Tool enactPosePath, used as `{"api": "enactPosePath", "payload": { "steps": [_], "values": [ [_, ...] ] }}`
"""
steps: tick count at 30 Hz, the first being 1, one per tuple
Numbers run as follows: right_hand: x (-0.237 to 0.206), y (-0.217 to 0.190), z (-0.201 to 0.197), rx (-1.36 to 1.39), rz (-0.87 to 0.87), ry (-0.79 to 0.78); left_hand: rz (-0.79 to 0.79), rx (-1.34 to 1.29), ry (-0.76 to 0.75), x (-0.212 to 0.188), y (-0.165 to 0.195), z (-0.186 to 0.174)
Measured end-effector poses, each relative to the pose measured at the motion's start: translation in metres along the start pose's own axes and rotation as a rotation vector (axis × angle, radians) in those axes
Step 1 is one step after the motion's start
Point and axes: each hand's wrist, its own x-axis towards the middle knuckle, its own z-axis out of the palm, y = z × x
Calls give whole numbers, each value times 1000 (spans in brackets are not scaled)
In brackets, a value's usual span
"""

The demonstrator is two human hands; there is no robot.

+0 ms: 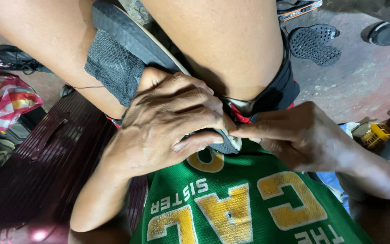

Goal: The person sits on the floor and sews the sole of a black sneaker using a needle and thread. They repeatedly push the needle through the shoe's sole and pull the thread to stitch the sole to the upper.

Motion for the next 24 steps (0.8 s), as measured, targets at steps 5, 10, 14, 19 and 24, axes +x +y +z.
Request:
{"api": "enactPosePath", "payload": {
  "steps": [5,10,14,19,24],
  "values": [
    [0,-22,-2,-420,29,-41,-8,49,8,-1,-2,10],
    [4,-19,7,-442,53,-67,-47,105,-20,-3,-1,13],
    [13,-12,12,-491,77,-101,-78,74,-100,-3,-4,13],
    [22,-15,3,-422,-23,-69,-13,77,-40,0,-1,5],
    [10,-16,-4,-439,-31,-20,-203,252,445,-20,22,-15]
  ]
}}
